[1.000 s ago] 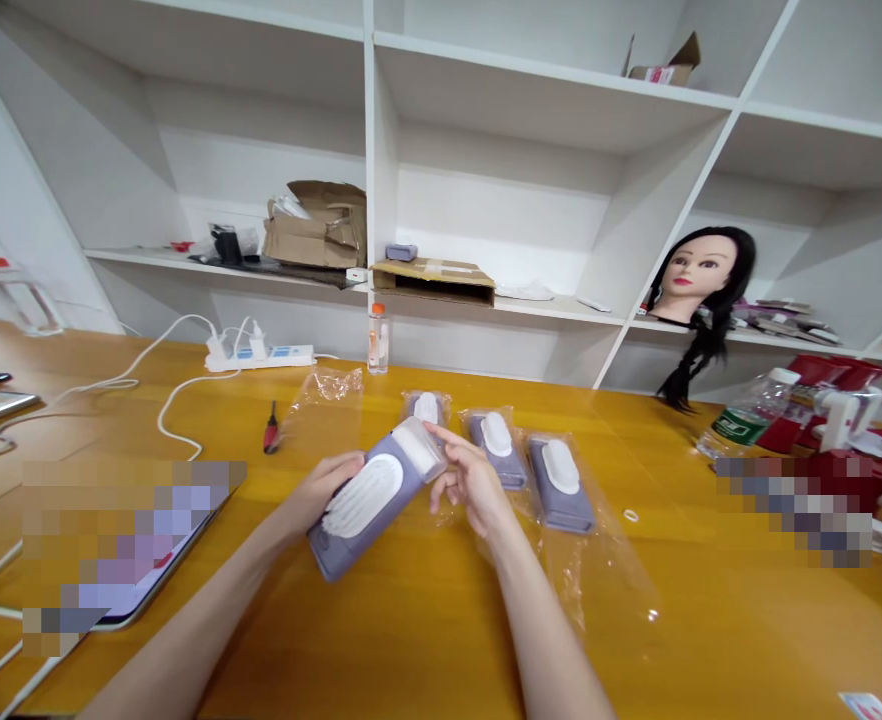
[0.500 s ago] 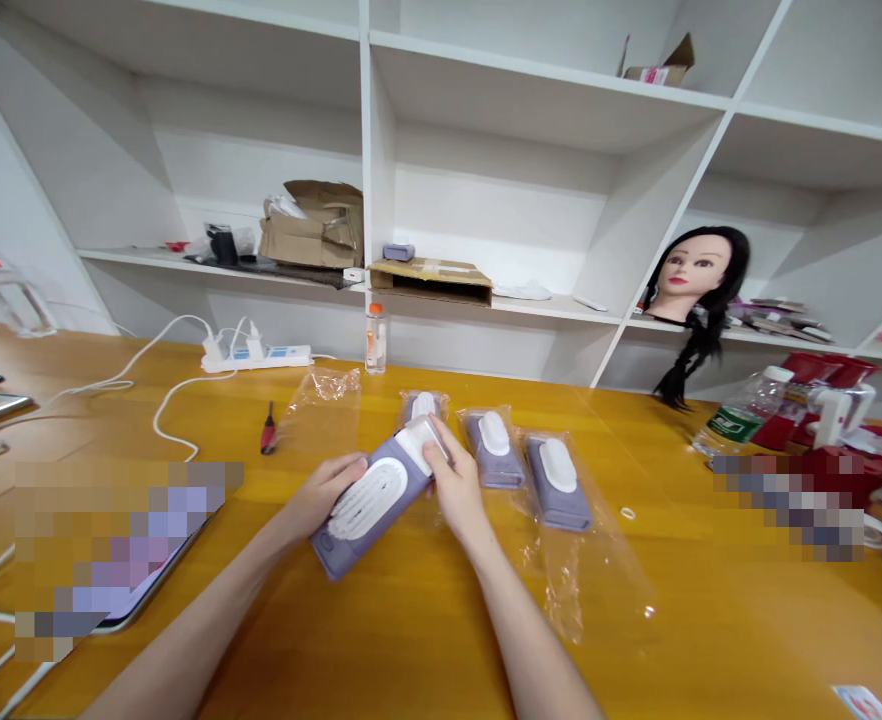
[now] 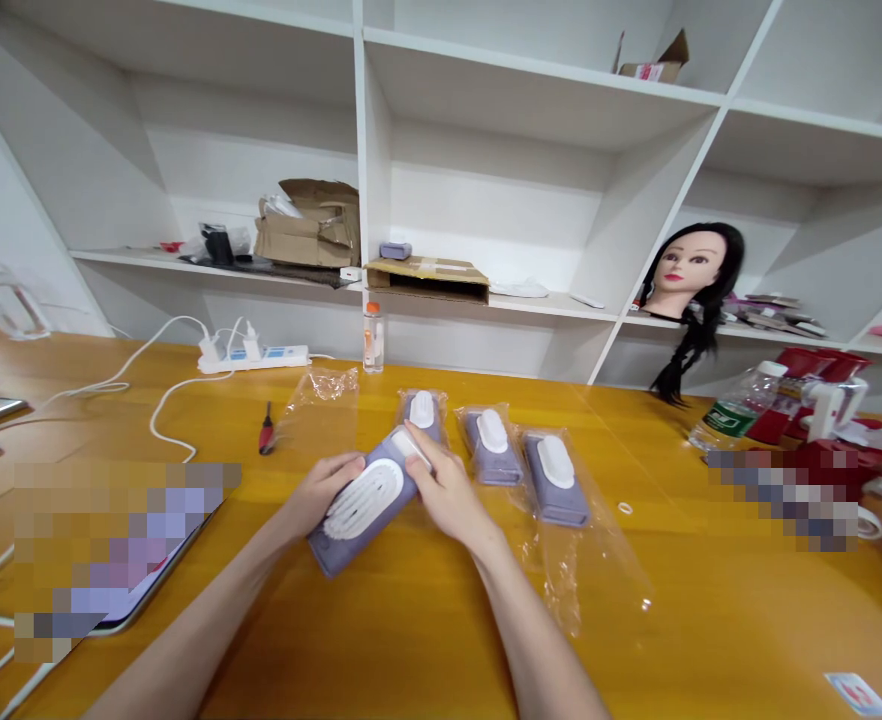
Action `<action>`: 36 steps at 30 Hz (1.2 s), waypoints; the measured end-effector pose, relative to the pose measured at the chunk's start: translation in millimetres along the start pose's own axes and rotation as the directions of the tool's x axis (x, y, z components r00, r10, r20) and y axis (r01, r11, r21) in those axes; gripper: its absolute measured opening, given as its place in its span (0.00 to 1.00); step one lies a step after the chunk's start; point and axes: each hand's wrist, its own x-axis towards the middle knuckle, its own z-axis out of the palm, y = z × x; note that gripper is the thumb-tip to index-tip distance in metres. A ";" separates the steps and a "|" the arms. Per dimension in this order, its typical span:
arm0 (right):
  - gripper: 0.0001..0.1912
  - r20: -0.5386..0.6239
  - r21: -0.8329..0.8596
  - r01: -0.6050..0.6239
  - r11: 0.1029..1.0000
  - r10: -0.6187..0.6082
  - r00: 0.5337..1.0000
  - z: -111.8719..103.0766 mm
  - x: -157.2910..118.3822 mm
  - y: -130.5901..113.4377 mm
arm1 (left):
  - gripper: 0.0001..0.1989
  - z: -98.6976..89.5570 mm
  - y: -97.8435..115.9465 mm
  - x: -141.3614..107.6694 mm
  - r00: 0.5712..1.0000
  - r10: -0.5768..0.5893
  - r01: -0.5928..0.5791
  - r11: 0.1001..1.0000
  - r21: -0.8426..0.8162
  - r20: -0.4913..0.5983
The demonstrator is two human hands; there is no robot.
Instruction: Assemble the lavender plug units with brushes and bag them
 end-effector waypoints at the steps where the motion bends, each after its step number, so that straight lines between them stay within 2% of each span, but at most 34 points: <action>1: 0.23 -0.026 0.004 0.006 1.000 -0.006 1.000 1.5 -0.6 -0.5 | 0.14 0.6 0.9 -0.3 1.000 -0.005 0.005 1.000 -0.011 0.000; 4: 0.22 -0.056 0.042 -0.005 0.999 0.007 0.998 4.9 -2.3 -0.6 | 0.15 1.2 2.2 -0.7 1.000 -0.018 0.019 0.999 -0.043 0.002; 12: 0.29 0.041 0.286 -0.169 0.943 0.164 0.986 10.3 5.7 7.8 | 0.15 -2.6 -2.4 1.1 0.993 -0.113 0.113 0.974 -0.197 0.011; 14: 0.30 0.000 0.387 -0.174 0.905 0.189 0.982 13.7 10.9 9.5 | 0.14 -5.4 -1.3 1.3 0.990 -0.141 0.133 0.956 -0.261 -0.013; 17: 0.29 -0.180 0.493 -0.129 0.860 0.246 0.952 24.6 15.0 10.2 | 0.14 -14.0 1.3 3.3 0.974 -0.175 0.102 0.905 -0.414 -0.142; 19: 0.23 -0.274 0.384 -0.094 0.919 0.211 0.938 37.7 13.4 9.7 | 0.12 -23.2 2.9 6.7 0.933 -0.204 0.016 0.845 -0.535 -0.295; 20: 0.19 -0.276 0.253 -0.071 0.965 0.142 0.951 46.0 11.5 9.2 | 0.12 -28.5 3.7 9.0 0.897 -0.225 -0.045 0.808 -0.587 -0.379; 21: 0.15 -0.222 0.091 -0.029 0.995 0.048 0.974 55.3 9.3 8.7 | 0.11 -33.9 4.4 11.4 0.848 -0.257 -0.112 0.767 -0.632 -0.462; 23: 0.13 -0.022 -0.226 0.136 0.965 -0.144 0.989 75.2 5.8 7.8 | 0.09 -44.6 5.3 15.8 0.735 -0.332 -0.236 0.692 -0.682 -0.592; 25: 0.15 0.170 -0.413 0.264 0.871 -0.212 0.963 94.5 5.5 8.4 | 0.09 -53.9 5.0 18.7 0.639 -0.373 -0.336 0.652 -0.680 -0.673; 26: 0.17 0.244 -0.473 0.311 0.824 -0.217 0.945 103.0 6.8 9.3 | 0.09 -57.7 4.1 19.5 0.609 -0.373 -0.374 0.643 -0.668 -0.700; 28: 0.22 0.347 -0.543 0.355 0.761 -0.182 0.920 116.2 10.7 11.9 | 0.09 -63.3 1.1 20.3 0.584 -0.356 -0.417 0.640 -0.646 -0.730; 31: 0.26 0.383 -0.606 0.344 0.717 -0.116 0.916 124.9 15.2 13.3 | 0.11 -66.4 -5.4 21.4 0.592 -0.338 -0.397 0.667 -0.630 -0.731; 36: 0.13 0.325 -0.710 0.285 0.644 -0.060 0.944 116.2 14.0 5.7 | 0.12 -59.7 -9.0 23.2 0.648 -0.342 -0.366 0.643 -0.673 -0.680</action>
